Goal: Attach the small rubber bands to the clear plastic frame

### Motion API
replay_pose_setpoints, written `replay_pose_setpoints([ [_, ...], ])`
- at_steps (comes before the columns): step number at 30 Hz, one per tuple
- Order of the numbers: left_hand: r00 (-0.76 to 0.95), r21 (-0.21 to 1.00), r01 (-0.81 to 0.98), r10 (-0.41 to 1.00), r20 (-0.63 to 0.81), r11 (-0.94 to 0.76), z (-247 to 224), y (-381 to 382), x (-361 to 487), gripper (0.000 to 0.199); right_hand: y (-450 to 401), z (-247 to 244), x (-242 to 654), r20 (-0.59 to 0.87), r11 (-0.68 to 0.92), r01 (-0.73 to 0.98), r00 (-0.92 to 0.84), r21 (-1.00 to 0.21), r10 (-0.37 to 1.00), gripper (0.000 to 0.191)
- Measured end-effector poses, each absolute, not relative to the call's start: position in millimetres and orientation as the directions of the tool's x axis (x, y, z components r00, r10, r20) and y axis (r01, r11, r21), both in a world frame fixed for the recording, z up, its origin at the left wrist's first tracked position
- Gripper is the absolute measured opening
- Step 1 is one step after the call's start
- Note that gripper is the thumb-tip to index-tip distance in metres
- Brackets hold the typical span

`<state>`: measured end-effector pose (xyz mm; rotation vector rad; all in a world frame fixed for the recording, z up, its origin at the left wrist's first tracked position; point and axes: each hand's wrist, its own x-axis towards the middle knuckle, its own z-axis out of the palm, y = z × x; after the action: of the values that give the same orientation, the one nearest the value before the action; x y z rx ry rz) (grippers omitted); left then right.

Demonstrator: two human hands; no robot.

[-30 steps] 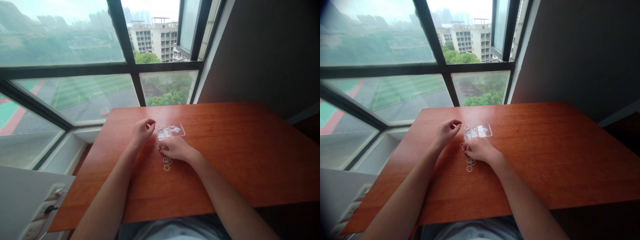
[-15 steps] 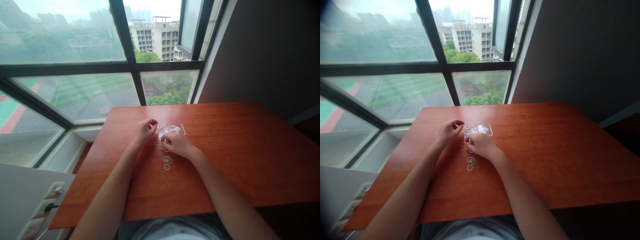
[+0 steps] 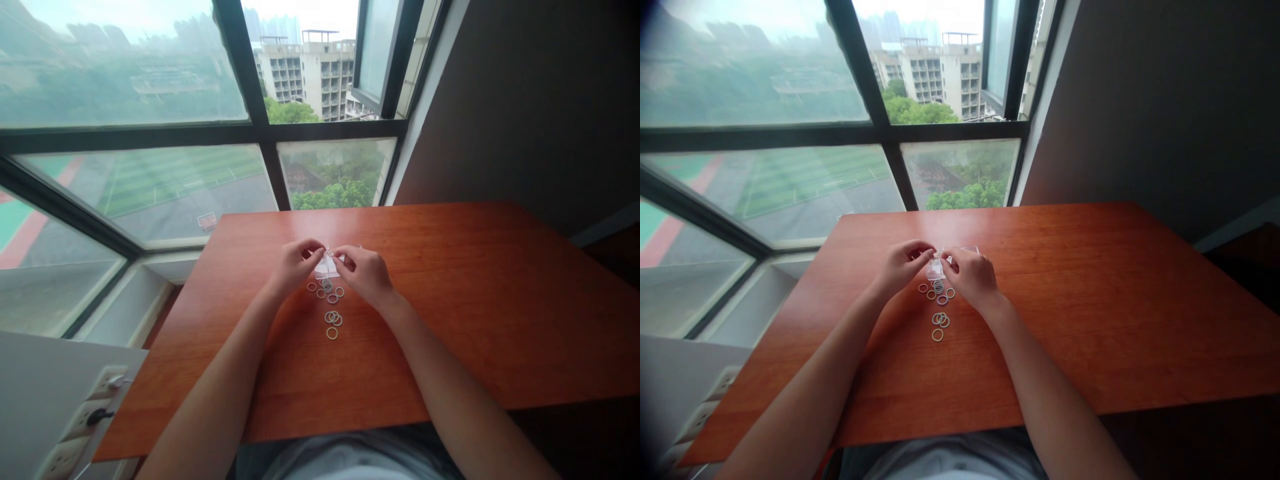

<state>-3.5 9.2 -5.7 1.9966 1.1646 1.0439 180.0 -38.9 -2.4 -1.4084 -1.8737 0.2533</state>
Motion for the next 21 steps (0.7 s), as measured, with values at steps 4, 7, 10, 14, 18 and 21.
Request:
replay_pose_setpoints([
  [4, 0.385, 0.884, 0.265, 0.883, 0.268, -0.384, -2.3, 3.2, 4.4, 0.031, -38.0, -3.1, 181.3, 0.448, 0.36, 0.744, -0.092, -0.563, 0.889, 0.017],
  [7, 0.413, 0.904, 0.228, 0.876, 0.248, -0.363, -0.6, -0.1, 8.7, 0.033, -38.4, -1.9, 181.7, 0.424, 0.347, 0.758, -0.103, -0.552, 0.9, 0.019],
  [10, 0.398, 0.897, 0.244, 0.882, 0.254, -0.369, 0.7, -1.0, 11.0, 0.033, -39.1, -0.1, 181.4, 0.399, 0.328, 0.774, -0.107, -0.542, 0.911, 0.019],
  [14, 0.369, 0.867, 0.29, 0.884, 0.288, -0.404, 1.7, -1.0, 12.3, 0.029, -39.6, 0.9, 182.4, 0.388, 0.313, 0.778, -0.098, -0.544, 0.917, 0.02],
  [18, 0.279, 0.818, 0.384, 0.898, 0.34, -0.429, -0.9, 0.1, 11.0, 0.021, -38.1, 1.3, 186.2, 0.398, 0.291, 0.776, -0.057, -0.559, 0.916, 0.018],
  [21, 0.218, 0.785, 0.46, 0.909, 0.354, -0.416, -7.0, 3.0, 8.2, 0.018, -36.4, 1.5, 188.6, 0.396, 0.275, 0.78, -0.039, -0.562, 0.918, 0.017],
])
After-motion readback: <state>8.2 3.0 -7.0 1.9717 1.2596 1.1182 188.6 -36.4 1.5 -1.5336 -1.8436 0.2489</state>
